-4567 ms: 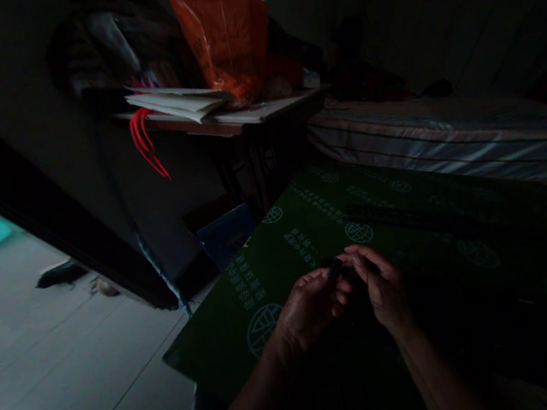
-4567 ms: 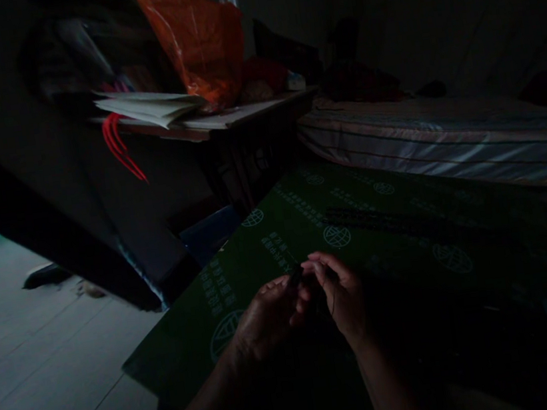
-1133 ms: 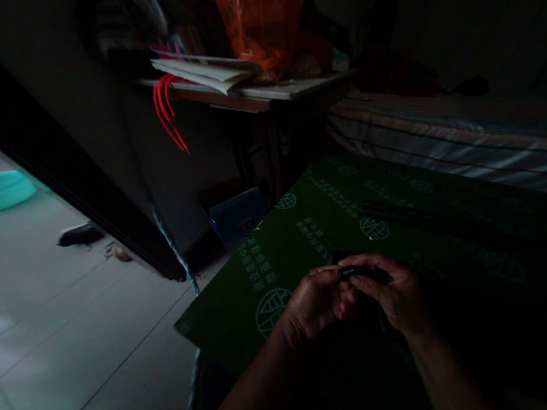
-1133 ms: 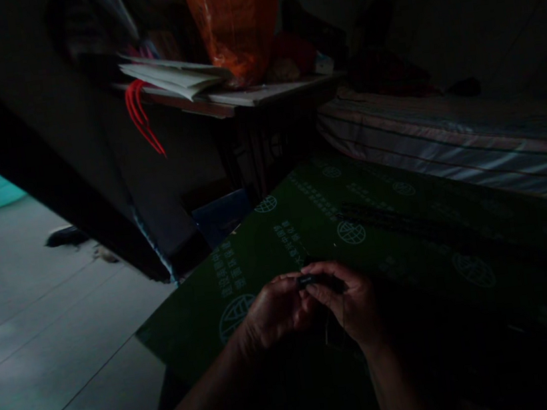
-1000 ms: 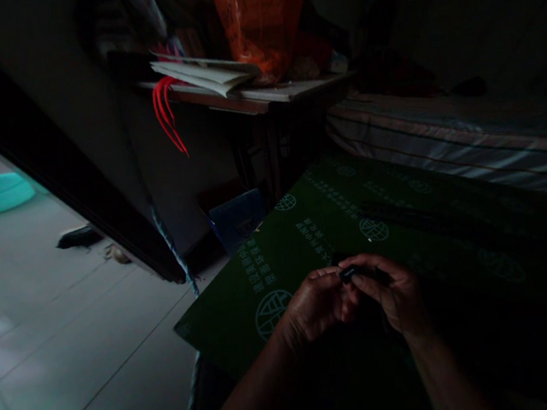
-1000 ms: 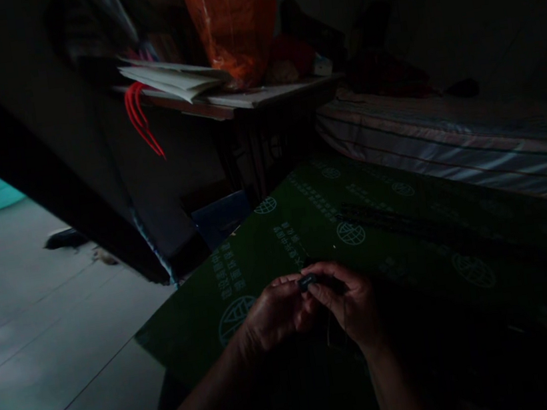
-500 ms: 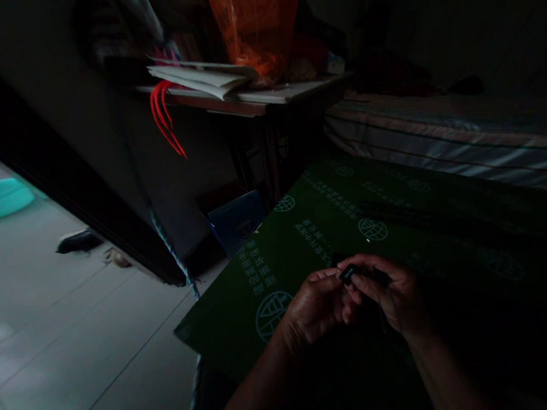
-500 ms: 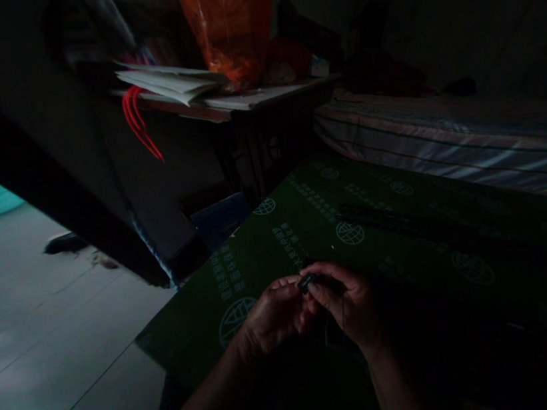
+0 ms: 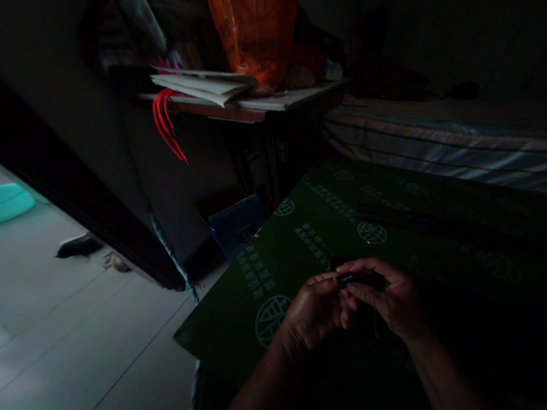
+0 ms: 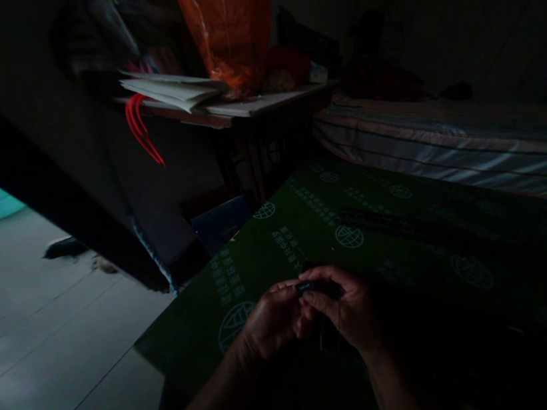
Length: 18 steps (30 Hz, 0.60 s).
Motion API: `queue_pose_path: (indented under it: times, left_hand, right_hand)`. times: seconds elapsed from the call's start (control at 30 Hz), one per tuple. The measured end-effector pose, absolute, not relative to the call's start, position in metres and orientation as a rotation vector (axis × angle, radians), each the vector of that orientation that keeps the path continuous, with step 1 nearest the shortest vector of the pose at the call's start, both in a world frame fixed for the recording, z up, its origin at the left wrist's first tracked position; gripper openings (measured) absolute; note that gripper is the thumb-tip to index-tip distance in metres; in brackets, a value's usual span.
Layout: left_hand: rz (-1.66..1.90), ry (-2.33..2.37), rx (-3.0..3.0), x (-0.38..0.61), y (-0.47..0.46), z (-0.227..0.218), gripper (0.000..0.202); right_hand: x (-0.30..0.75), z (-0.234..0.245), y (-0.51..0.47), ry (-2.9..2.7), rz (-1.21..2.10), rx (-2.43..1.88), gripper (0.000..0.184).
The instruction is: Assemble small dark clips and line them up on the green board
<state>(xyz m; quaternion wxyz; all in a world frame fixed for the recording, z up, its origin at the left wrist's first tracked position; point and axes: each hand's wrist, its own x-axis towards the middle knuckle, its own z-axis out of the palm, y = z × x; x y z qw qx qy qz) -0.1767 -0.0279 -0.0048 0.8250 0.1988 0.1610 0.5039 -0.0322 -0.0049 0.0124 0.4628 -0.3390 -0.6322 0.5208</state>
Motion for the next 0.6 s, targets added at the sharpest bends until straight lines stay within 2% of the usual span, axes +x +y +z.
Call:
queue_pose_path:
  times: [0.6]
  left_hand:
    - [1.105,0.447,0.505,-0.1792,-0.0251,-0.0089,0.020]
  right_hand:
    - [-0.0318,0.0061,-0.0035,-1.441,1.347,-0.830,0.018]
